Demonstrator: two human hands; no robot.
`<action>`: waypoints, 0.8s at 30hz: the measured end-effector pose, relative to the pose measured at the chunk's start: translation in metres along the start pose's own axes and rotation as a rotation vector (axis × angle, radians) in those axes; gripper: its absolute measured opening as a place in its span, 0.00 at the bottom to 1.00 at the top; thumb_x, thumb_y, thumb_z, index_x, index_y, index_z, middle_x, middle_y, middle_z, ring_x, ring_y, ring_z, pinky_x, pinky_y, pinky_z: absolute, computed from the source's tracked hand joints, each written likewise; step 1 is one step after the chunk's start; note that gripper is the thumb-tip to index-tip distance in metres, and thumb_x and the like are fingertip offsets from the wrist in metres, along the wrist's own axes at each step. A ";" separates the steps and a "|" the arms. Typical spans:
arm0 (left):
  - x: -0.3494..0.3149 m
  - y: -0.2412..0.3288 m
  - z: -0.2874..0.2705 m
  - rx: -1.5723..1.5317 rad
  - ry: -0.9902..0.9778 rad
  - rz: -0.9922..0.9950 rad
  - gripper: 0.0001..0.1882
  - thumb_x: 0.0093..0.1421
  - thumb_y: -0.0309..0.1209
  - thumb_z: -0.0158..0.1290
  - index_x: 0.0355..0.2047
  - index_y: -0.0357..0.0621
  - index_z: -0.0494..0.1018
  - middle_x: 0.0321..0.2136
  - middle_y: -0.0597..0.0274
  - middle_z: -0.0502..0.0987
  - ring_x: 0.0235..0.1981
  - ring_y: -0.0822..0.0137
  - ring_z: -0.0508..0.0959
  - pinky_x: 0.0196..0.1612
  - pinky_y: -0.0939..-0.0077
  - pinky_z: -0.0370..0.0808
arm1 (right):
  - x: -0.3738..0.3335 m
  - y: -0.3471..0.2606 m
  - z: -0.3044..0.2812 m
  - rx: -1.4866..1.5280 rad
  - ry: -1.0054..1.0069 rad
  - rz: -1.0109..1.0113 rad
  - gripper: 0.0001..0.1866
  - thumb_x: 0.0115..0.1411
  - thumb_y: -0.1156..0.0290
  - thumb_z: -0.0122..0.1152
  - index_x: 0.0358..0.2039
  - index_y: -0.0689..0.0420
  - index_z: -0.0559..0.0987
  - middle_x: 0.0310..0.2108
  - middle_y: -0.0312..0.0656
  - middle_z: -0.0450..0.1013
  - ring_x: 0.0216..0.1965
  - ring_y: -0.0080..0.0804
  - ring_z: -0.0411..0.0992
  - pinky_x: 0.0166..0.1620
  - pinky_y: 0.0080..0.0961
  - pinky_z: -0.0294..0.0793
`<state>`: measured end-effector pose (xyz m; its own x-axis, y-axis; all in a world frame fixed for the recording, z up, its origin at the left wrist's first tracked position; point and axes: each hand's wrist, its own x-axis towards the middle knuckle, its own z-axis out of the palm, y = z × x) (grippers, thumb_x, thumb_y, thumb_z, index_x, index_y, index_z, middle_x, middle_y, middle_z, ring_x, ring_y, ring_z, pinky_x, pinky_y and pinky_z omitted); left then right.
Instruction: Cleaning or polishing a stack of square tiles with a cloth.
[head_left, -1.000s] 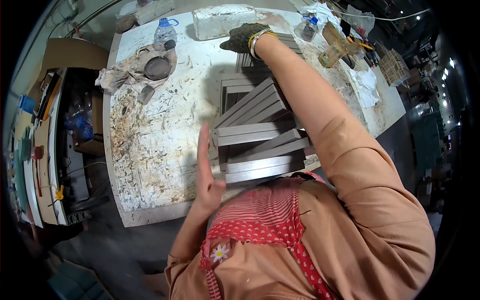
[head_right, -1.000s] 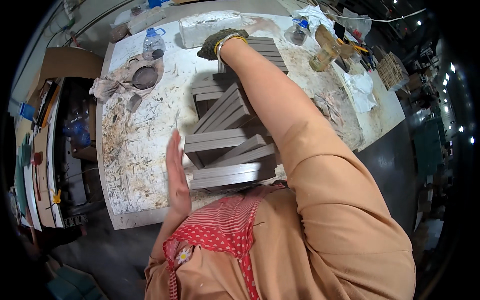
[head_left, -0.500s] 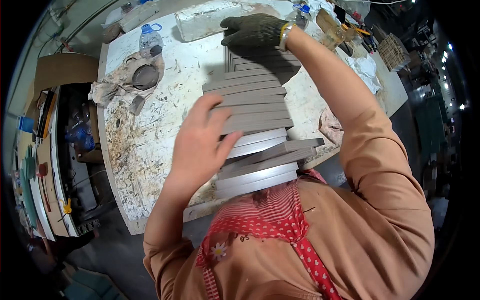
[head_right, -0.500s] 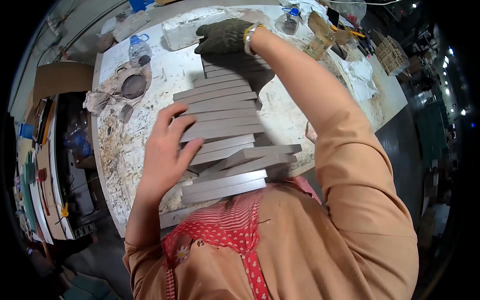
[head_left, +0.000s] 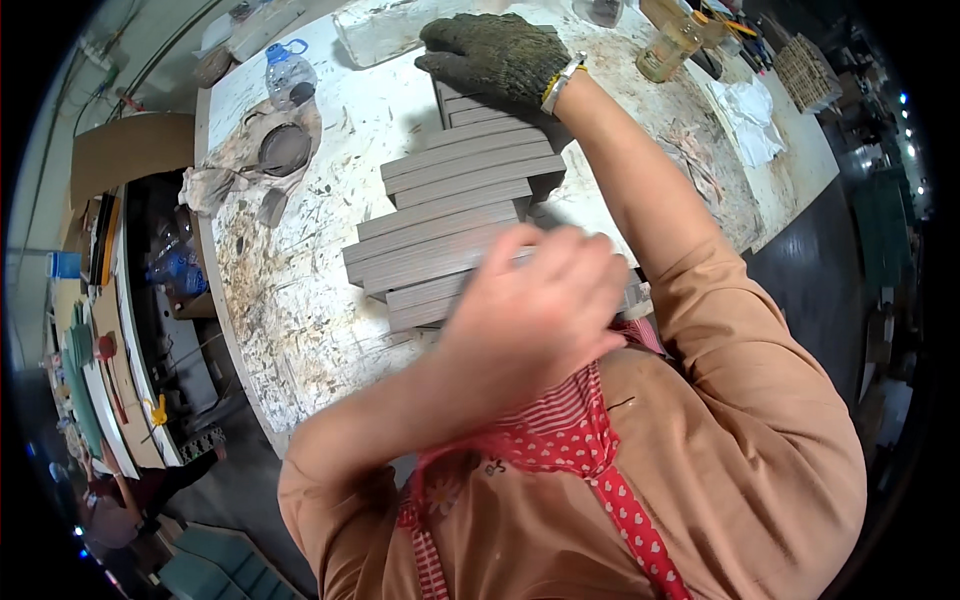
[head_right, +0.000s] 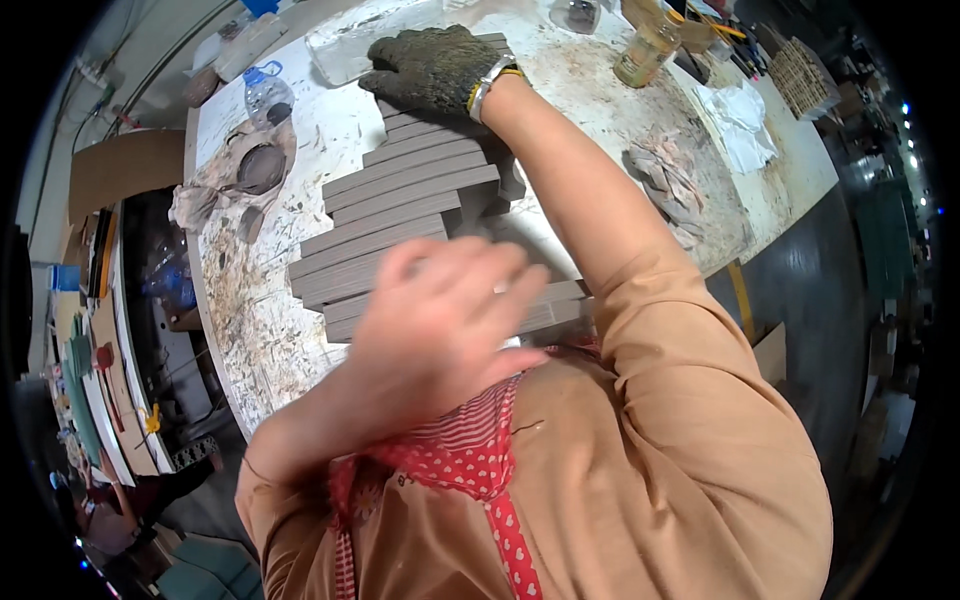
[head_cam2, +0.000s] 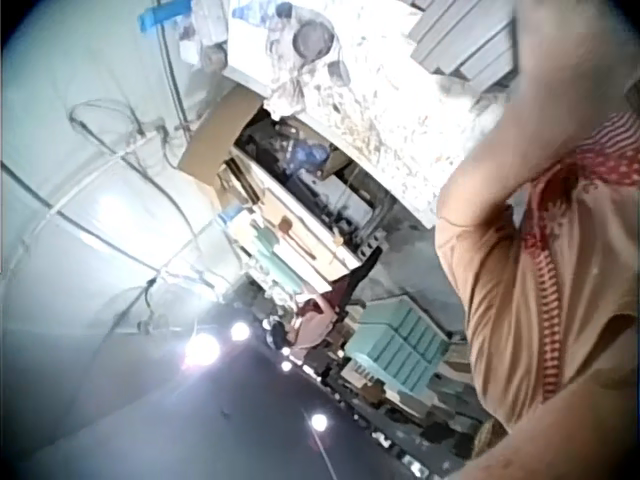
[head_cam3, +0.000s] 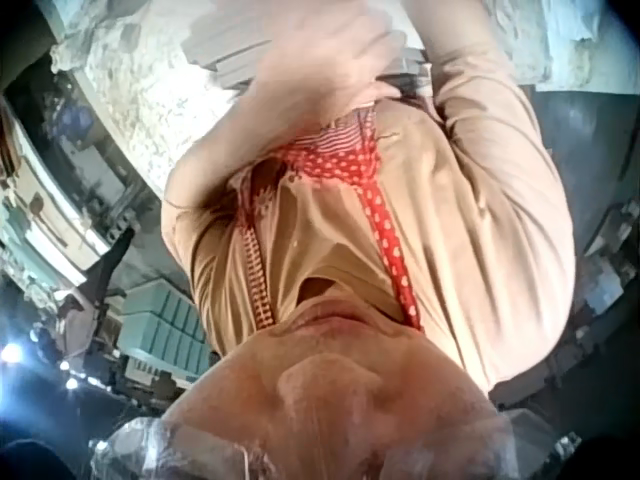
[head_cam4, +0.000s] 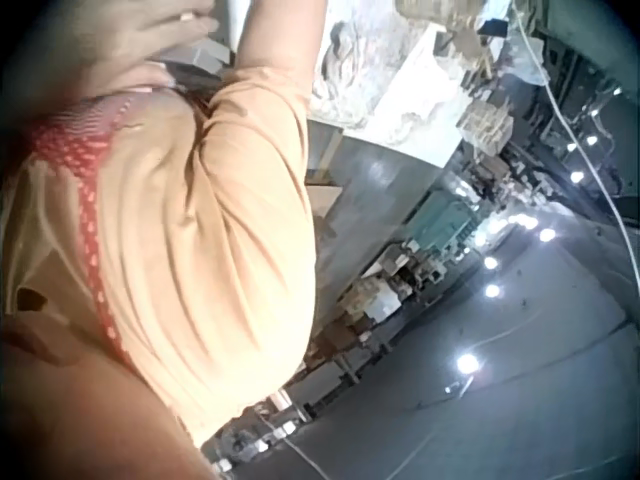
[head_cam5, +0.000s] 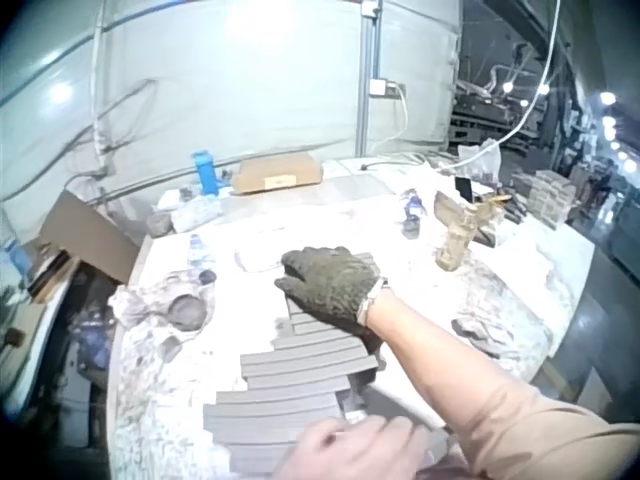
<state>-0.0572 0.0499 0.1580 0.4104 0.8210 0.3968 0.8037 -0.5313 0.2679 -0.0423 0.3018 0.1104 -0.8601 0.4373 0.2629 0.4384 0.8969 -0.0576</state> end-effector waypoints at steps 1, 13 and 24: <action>0.007 0.003 0.005 0.005 0.000 -0.004 0.22 0.53 0.48 0.56 0.39 0.44 0.76 0.42 0.61 0.73 0.49 0.63 0.70 0.48 0.63 0.64 | -0.001 0.009 0.007 -0.017 0.046 -0.088 0.29 0.65 0.46 0.40 0.57 0.52 0.69 0.59 0.43 0.65 0.58 0.42 0.65 0.59 0.38 0.65; -0.066 -0.008 -0.041 -0.107 -0.189 -0.401 0.14 0.47 0.28 0.61 0.36 0.45 0.75 0.36 0.62 0.74 0.37 0.58 0.74 0.40 0.65 0.70 | -0.011 0.016 -0.023 0.097 -0.154 -0.029 0.27 0.66 0.50 0.42 0.60 0.50 0.67 0.60 0.46 0.65 0.60 0.48 0.62 0.63 0.38 0.59; -0.174 -0.001 0.000 -0.368 0.363 -1.043 0.07 0.58 0.22 0.51 0.38 0.34 0.73 0.33 0.61 0.71 0.33 0.73 0.72 0.36 0.81 0.70 | -0.031 0.037 -0.048 0.123 -0.228 0.086 0.34 0.62 0.46 0.48 0.58 0.60 0.67 0.55 0.56 0.67 0.57 0.49 0.65 0.61 0.36 0.62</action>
<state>-0.1296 -0.0924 0.0883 -0.5719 0.8191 0.0459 0.4805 0.2891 0.8280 0.0132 0.3185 0.1466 -0.8636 0.5033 0.0293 0.4895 0.8509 -0.1907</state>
